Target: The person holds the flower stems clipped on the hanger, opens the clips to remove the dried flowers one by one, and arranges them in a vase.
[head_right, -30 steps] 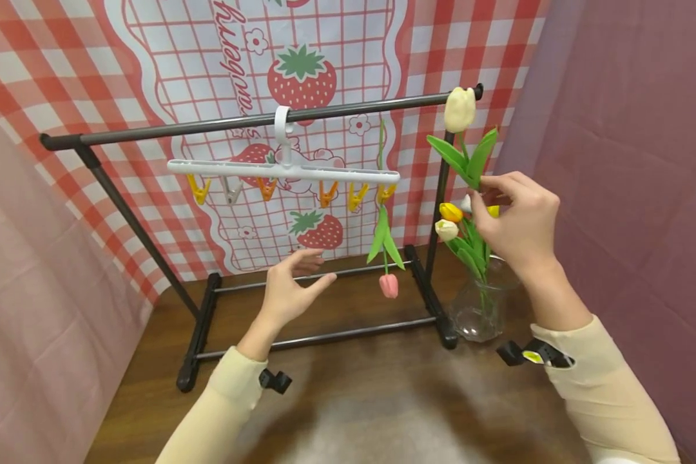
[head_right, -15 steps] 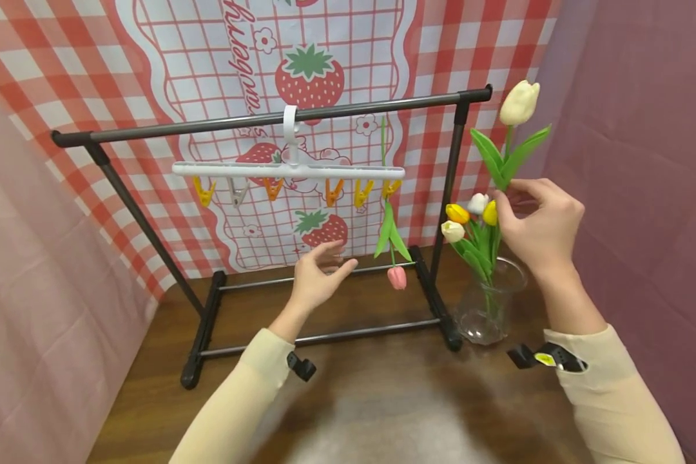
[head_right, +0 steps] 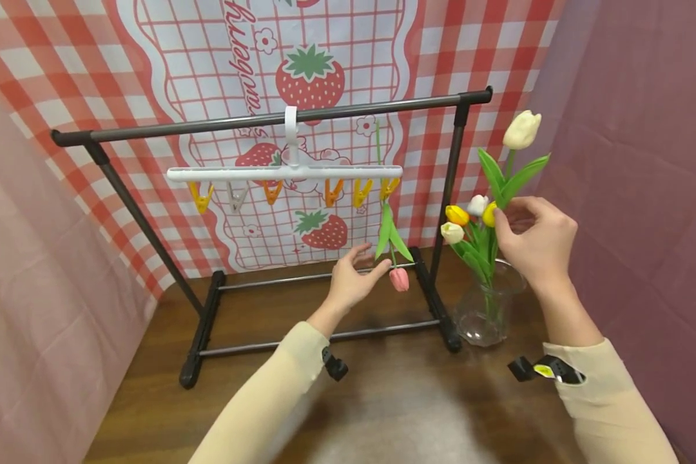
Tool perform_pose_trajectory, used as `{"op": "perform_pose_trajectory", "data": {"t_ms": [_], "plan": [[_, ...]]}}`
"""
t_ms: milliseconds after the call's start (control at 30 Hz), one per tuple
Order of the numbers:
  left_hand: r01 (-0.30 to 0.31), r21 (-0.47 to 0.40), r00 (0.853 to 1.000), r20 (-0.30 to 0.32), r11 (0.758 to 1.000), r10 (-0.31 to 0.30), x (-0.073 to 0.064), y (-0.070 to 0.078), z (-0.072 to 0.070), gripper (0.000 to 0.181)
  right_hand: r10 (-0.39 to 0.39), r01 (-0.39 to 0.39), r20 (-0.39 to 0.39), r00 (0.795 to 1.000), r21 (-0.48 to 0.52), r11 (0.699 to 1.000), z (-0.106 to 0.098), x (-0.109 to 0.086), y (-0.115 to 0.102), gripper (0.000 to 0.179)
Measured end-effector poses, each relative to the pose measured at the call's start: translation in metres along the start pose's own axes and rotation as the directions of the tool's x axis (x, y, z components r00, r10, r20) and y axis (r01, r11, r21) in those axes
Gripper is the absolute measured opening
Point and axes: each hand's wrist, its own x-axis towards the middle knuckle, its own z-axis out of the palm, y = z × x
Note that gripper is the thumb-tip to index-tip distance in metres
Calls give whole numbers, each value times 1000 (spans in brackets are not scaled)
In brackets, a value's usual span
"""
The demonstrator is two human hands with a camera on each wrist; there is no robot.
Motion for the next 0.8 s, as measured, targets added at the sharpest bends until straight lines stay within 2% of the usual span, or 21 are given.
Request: {"op": "perform_pose_trajectory", "data": {"t_ms": [167,267,367,533,633,800], "plan": [[69,-37,997,30,997,-68,-1,0,17,66,9,-8,24,1000,-23,1000,0,-3,2,25],[87,-60,995,45,994,-85,0,2,24,61,23,-22,40,999,-43,999,0,-7,5,26],[72,-75,997,32,995,-69,1,4,28,49,40,-36,62,997,-72,997,1,-11,9,25],[36,-75,998,-41,997,-39,1,5,32,27,54,-41,110,992,-120,992,2,-20,17,23],[25,-92,998,-61,995,-30,1,6,31,23,63,-46,126,990,-132,990,0,-26,22,24],[40,-133,997,-64,990,-48,2,8,32,24,64,-41,124,990,-178,983,0,-34,30,27]]}}
